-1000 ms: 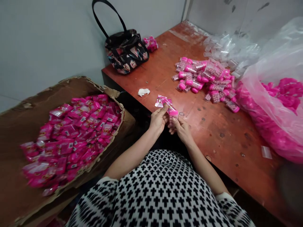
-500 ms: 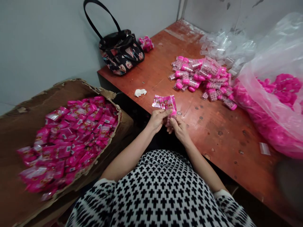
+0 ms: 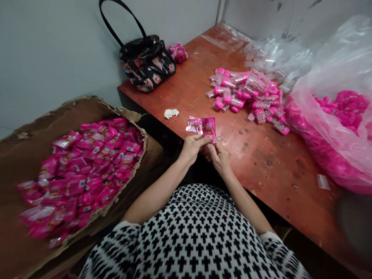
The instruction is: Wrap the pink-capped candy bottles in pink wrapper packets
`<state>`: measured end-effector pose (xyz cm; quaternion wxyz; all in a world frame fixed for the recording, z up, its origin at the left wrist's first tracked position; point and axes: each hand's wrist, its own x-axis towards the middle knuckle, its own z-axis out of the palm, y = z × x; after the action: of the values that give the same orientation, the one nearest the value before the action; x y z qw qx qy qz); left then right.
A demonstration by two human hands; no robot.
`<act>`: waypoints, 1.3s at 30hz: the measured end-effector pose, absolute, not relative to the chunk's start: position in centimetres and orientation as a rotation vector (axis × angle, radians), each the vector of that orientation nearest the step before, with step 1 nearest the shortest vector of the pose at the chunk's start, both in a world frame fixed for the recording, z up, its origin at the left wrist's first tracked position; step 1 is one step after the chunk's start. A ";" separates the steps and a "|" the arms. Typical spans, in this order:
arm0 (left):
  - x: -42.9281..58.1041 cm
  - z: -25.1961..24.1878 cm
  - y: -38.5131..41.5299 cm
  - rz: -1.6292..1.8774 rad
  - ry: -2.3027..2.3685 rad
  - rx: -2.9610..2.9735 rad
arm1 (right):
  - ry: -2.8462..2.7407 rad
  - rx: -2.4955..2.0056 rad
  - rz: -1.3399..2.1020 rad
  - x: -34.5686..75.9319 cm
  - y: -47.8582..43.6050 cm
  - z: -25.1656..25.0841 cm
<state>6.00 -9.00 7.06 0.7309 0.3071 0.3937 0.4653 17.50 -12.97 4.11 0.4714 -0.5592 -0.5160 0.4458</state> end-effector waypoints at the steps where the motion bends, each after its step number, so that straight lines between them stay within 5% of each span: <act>1: 6.1 7.0 -9.1 1.048 0.885 0.673 | -1.283 -1.388 1.038 17.5 -13.0 4.1; 7: 6.1 7.1 -9.9 1.051 0.891 0.674 | -1.041 -1.195 1.470 17.2 -13.1 4.0; 12: 5.9 7.3 -10.3 1.053 0.832 0.632 | -1.121 -1.288 1.193 16.9 -13.4 4.5; 19: 5.4 7.2 -10.2 1.021 0.758 0.634 | -1.055 -1.213 1.406 17.0 -13.4 4.6; 25: 5.7 6.9 -10.8 1.173 0.921 0.718 | -1.282 -1.387 1.047 16.8 -13.7 4.5; 30: 5.3 7.3 -11.7 1.169 0.910 0.655 | -1.130 -1.221 1.423 16.5 -13.9 4.8; 36: 5.0 7.1 -10.7 1.169 0.873 0.541 | -1.361 -1.394 1.049 16.2 -14.4 5.1; 39: 5.0 6.8 -10.3 1.085 0.842 0.521 | -1.250 -1.331 1.202 16.1 -14.4 4.7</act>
<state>5.01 -10.34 6.75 0.7422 0.2376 0.3840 0.4952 16.05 -14.35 4.73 0.4597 -0.5408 -0.5076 0.4883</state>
